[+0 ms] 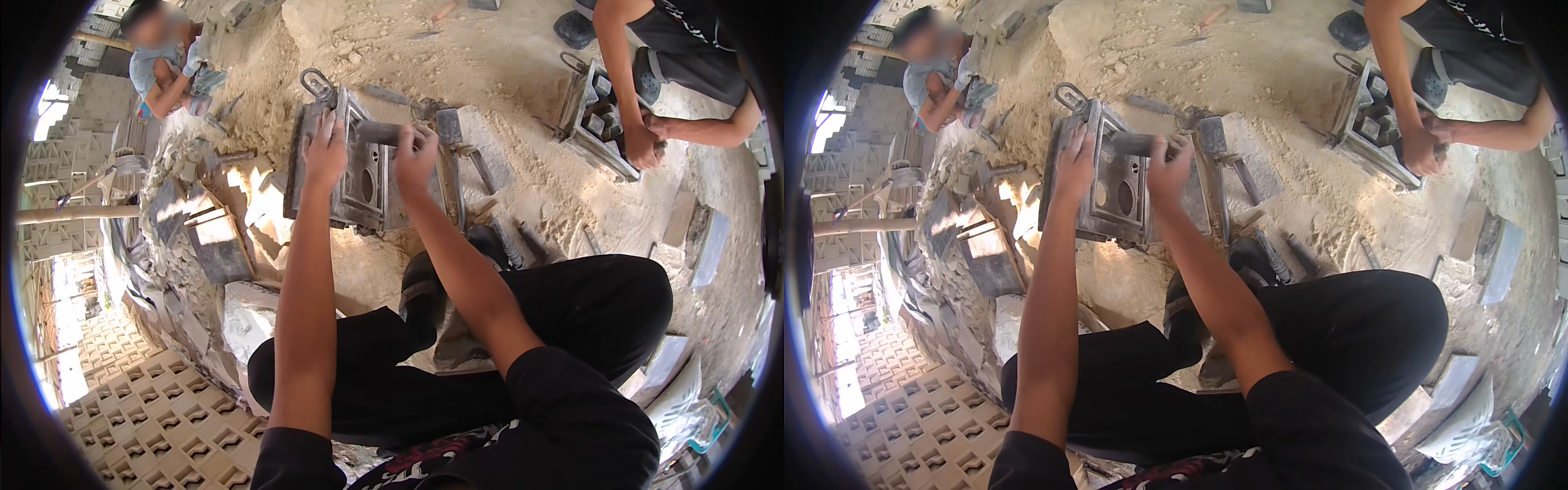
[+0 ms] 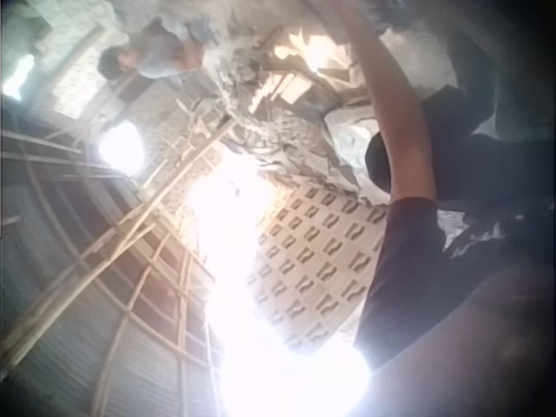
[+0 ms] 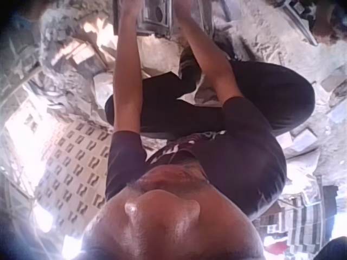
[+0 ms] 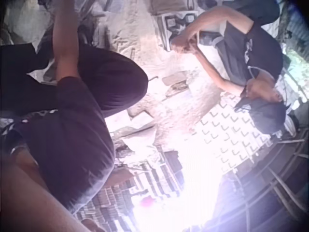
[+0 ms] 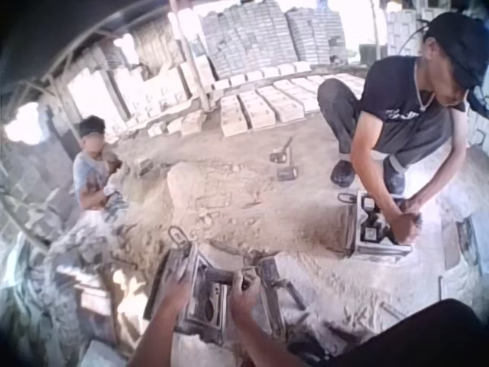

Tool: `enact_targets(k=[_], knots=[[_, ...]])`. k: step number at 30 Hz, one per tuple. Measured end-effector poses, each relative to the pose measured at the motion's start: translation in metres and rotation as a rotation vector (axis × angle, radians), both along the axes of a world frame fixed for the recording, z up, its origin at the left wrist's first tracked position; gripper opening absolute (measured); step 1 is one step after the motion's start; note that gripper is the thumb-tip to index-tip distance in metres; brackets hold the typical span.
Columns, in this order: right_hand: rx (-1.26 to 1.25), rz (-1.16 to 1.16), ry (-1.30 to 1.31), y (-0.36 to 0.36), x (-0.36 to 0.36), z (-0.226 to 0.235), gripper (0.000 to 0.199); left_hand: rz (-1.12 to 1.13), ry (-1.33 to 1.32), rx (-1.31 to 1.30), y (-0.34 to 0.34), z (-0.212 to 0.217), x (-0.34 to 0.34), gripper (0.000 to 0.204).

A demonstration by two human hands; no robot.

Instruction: The person fills a square mold with sand-like material, compacts it by hand and with a flat tool, and uses a hammer-like tool to tap the sides of the mold.

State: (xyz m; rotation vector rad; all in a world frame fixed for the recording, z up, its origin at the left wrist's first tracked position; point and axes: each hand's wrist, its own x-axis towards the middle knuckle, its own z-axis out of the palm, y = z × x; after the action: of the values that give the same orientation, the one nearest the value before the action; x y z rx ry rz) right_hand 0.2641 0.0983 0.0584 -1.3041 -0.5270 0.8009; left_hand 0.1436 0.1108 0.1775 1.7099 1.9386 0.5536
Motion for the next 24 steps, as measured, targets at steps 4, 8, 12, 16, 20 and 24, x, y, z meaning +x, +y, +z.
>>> enact_targets(k=[4,8,12,16,20,24], knots=[[-0.144,0.067,0.205,-0.011,0.023,-0.012,0.038,0.027,0.01,-0.013,-0.002,-0.001,-0.001,0.055],[-0.134,0.066,-0.055,-0.005,0.021,-0.05,0.04,0.006,-0.013,-0.018,-0.001,0.002,0.008,0.054],[-0.101,0.133,0.024,-0.024,0.014,-0.05,0.036,-0.005,0.002,0.017,0.0,-0.001,0.001,0.054],[-0.061,0.313,0.188,-0.081,0.022,-0.023,0.03,0.03,-0.011,0.014,0.0,-0.007,-0.002,0.054],[-0.104,0.311,0.263,-0.119,0.01,-0.018,0.029,0.001,-0.036,0.047,0.005,-0.017,-0.008,0.053],[-0.074,0.054,0.356,-0.116,0.006,-0.01,0.027,-0.001,-0.033,0.043,0.006,-0.015,-0.006,0.054]])
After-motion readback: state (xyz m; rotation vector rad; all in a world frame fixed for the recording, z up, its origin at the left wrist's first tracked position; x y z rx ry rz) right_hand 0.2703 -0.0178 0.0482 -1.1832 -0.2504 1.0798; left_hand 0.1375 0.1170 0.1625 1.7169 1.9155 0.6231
